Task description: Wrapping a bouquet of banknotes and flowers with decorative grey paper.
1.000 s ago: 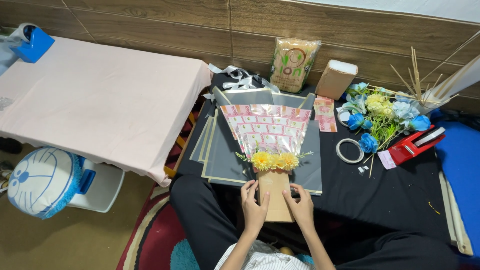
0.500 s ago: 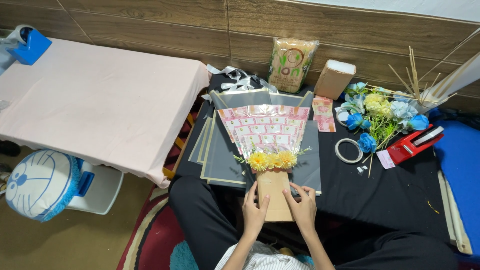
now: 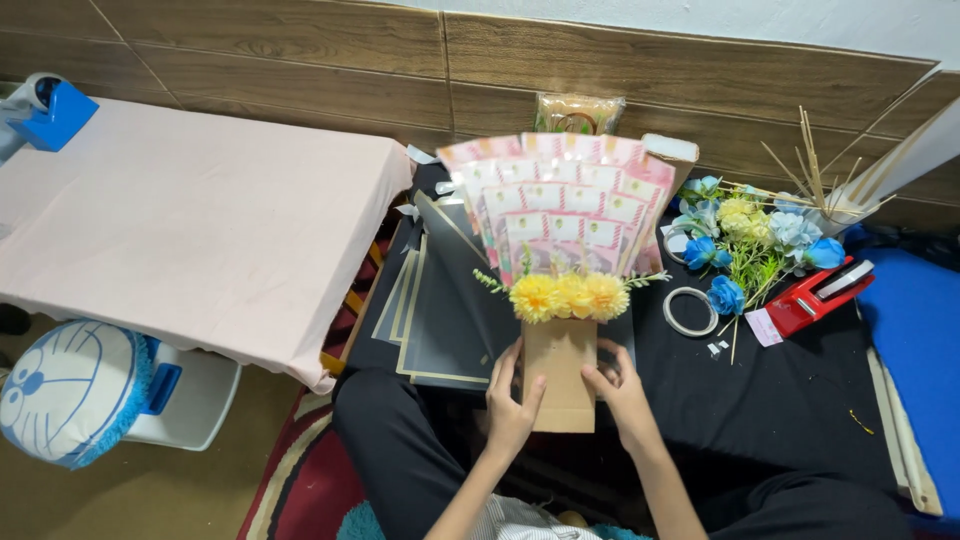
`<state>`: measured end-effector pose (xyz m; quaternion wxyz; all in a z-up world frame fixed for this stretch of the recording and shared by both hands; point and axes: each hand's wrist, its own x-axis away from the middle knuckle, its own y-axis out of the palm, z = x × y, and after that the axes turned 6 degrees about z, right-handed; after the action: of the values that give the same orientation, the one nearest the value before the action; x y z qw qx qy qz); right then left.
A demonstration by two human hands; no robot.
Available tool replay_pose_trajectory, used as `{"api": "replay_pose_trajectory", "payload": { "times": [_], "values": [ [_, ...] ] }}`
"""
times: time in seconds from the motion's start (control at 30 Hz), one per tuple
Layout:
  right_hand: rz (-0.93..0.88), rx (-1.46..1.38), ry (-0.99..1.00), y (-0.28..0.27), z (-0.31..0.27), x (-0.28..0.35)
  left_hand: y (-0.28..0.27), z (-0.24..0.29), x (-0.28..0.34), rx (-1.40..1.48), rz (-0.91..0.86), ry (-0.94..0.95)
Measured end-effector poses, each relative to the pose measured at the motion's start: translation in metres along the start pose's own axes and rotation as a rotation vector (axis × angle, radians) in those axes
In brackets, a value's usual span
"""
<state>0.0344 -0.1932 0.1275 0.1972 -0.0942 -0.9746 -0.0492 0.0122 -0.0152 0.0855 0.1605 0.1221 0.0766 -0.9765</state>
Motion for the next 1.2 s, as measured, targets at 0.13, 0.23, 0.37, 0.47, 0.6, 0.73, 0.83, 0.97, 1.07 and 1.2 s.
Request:
{"api": "replay_pose_trajectory", "payload": {
  "times": [0.13,0.23,0.37,0.47,0.6,0.73,0.83,0.97,1.07,1.2],
  "values": [
    [-0.080,0.010,-0.081,-0.008,-0.040,-0.036,0.018,-0.004,-0.050,-0.047,-0.115,0.040],
    [-0.079,-0.015,-0.211,-0.027,-0.062,-0.077,0.029,-0.017,-0.086,-0.013,-0.240,0.114],
    [0.006,-0.034,-0.400,-0.067,-0.088,-0.156,0.024,-0.047,-0.106,-0.418,-0.305,0.223],
    [0.055,0.004,-0.500,-0.097,-0.100,-0.218,0.018,-0.061,-0.108,-0.703,-0.433,0.296],
    [0.122,0.066,-0.463,-0.093,-0.131,-0.242,0.022,-0.069,-0.124,-0.837,-0.532,0.324],
    [0.147,0.054,-0.403,-0.097,-0.121,-0.278,0.038,-0.081,-0.167,-0.875,-0.549,0.279],
    [0.160,0.046,-0.367,-0.102,-0.111,-0.304,0.053,-0.090,-0.202,-0.946,-0.554,0.277],
    [0.139,0.022,-0.342,-0.106,-0.098,-0.329,0.068,-0.097,-0.236,-0.979,-0.555,0.210],
    [0.133,0.033,-0.335,-0.107,-0.095,-0.333,0.077,-0.107,-0.246,-1.007,-0.575,0.155],
    [0.141,0.081,-0.350,-0.108,-0.094,-0.334,0.083,-0.110,-0.247,-1.026,-0.609,0.093]
  ]
}}
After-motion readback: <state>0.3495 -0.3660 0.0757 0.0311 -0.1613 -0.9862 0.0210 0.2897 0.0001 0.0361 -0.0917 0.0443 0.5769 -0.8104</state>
